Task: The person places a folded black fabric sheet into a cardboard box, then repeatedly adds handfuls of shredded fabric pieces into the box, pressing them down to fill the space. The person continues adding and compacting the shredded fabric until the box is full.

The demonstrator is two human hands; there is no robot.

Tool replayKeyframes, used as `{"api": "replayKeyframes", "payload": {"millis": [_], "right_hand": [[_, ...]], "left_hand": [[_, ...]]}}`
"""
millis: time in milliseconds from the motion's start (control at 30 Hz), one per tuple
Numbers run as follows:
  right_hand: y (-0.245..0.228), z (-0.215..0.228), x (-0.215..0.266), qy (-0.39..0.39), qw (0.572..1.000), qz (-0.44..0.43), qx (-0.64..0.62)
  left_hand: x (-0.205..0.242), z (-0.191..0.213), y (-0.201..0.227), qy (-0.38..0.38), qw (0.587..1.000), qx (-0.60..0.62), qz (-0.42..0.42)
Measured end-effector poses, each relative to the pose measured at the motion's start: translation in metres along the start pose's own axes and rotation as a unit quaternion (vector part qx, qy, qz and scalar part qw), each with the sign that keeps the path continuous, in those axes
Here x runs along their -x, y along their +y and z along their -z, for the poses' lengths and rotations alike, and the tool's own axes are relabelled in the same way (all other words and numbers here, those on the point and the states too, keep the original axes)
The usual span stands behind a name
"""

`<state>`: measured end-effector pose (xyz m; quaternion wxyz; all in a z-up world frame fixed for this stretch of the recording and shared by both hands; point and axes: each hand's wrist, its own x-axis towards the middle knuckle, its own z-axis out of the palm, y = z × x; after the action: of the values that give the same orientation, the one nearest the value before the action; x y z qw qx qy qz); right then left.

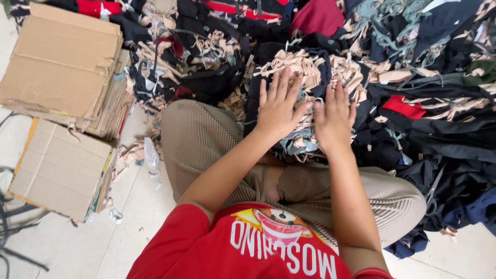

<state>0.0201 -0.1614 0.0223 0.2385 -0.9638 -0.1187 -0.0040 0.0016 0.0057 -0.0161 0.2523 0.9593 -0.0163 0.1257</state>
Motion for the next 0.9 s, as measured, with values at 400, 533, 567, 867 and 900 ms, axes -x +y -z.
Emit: {"api": "replayKeyframes", "payload": {"millis": [400, 533, 567, 867, 900], "right_hand": [[0.03, -0.029, -0.032, 0.043, 0.993, -0.1, 0.036], [0.037, -0.021, -0.036, -0.029, 0.99, -0.137, 0.027], [0.039, -0.003, -0.038, -0.025, 0.989, -0.14, 0.029], [0.194, 0.024, -0.172, 0.104, 0.992, -0.07, 0.016], [0.203, 0.011, -0.19, 0.101, 0.991, -0.057, 0.06]], "left_hand": [[-0.039, -0.055, 0.009, 0.045, 0.994, -0.069, -0.077], [-0.04, -0.06, 0.004, 0.038, 0.993, -0.066, -0.085], [-0.043, -0.044, 0.007, 0.039, 0.993, -0.064, -0.089], [-0.167, -0.023, 0.009, 0.173, 0.968, 0.074, -0.166], [-0.182, -0.031, 0.012, 0.164, 0.969, 0.085, -0.166]]}}
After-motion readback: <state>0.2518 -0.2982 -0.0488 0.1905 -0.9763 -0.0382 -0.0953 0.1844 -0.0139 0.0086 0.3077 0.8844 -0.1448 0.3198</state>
